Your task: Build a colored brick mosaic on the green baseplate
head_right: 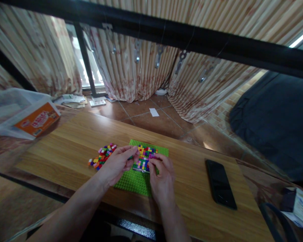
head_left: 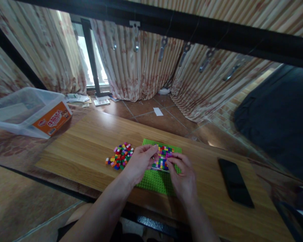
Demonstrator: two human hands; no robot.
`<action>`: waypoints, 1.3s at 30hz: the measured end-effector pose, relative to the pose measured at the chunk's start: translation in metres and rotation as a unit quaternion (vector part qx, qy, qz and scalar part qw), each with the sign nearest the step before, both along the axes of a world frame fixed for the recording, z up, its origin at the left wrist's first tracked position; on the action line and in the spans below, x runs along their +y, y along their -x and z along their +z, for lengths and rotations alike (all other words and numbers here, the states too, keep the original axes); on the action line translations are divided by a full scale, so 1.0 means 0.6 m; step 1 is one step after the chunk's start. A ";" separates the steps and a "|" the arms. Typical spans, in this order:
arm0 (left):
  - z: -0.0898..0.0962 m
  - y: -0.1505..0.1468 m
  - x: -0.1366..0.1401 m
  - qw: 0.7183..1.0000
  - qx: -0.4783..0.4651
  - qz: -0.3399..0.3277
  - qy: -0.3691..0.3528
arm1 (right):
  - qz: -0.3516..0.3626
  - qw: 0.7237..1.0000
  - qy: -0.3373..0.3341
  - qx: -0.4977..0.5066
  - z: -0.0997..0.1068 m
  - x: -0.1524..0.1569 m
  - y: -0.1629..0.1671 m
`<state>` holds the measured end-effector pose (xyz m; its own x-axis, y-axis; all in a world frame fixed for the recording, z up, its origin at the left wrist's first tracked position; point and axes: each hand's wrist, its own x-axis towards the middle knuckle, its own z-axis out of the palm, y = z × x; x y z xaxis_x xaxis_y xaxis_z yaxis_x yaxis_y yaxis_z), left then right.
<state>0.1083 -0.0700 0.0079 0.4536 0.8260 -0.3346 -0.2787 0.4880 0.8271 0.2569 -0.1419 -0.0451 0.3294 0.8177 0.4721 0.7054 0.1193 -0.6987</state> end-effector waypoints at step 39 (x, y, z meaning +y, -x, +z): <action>-0.004 -0.006 -0.008 0.996 0.054 -0.039 -0.051 | -0.038 0.951 -0.042 0.304 0.008 -0.001 -0.006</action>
<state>0.1120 -0.0747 0.0056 0.4837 0.8218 -0.3012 -0.1490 0.4164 0.8969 0.2604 -0.1423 -0.0403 0.6198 0.7478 0.2381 0.1820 0.1582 -0.9705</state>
